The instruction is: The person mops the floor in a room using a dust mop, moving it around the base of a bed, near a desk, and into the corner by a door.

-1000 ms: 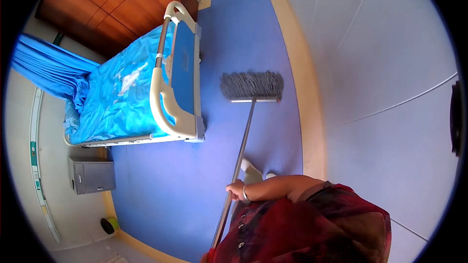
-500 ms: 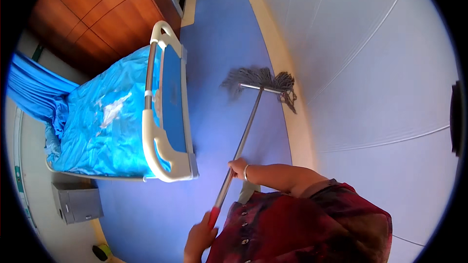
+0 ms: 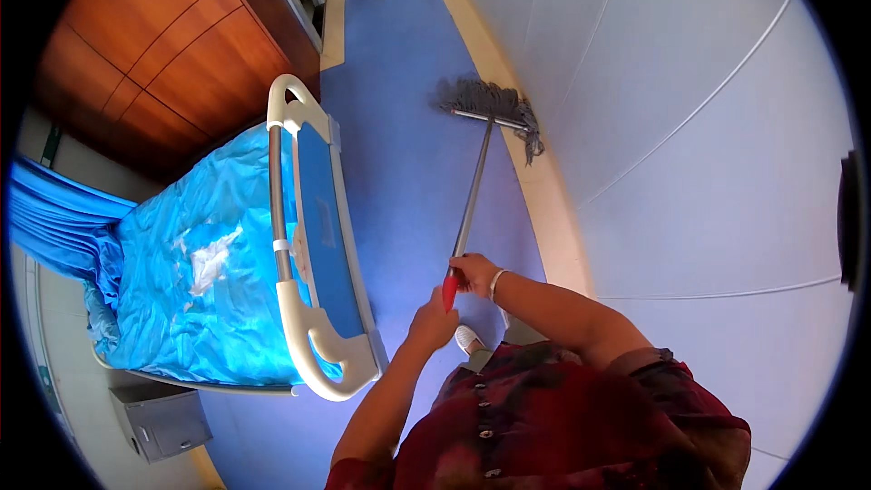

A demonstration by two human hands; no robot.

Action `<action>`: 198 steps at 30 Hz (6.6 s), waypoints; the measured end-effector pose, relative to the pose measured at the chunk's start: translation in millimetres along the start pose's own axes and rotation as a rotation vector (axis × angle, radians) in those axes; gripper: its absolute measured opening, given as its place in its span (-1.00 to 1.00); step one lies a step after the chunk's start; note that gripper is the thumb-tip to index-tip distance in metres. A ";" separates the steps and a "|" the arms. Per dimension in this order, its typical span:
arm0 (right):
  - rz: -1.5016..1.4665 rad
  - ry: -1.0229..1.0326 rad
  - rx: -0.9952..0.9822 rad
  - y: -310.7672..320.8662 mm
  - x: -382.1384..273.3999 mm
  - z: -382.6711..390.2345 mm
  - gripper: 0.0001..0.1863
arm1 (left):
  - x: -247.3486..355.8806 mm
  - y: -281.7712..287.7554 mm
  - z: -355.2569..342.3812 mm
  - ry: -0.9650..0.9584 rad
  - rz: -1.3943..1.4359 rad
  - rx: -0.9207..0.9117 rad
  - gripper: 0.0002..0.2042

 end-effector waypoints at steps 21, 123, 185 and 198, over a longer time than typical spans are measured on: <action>0.180 -0.612 0.030 -86.7 117.2 25.5 -0.82 | 39.0 32.4 310.3 0.910 0.249 0.198 -0.67; -0.007 -0.483 -0.036 -104.5 -634.7 -451.3 -0.83 | 244.0 589.0 -456.0 0.527 -0.245 0.014 -0.62; -0.556 -0.114 -0.032 40.5 -1106.8 -726.4 -0.77 | 412.9 706.4 -953.6 0.321 0.393 -0.072 -0.54; -0.653 -0.208 -0.021 19.3 -1147.3 -723.0 -0.93 | 454.7 736.2 -903.5 0.086 -0.323 0.169 -0.55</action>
Point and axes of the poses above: each hand's wrist, its own z-axis away from the middle knuckle, its own y-axis out of the back of the hand, x = y × z, the point moved 10 cm from there along -z, towards the middle knuckle, and after that the axes turned 4 degrees about -x, right-handed, at the moved point
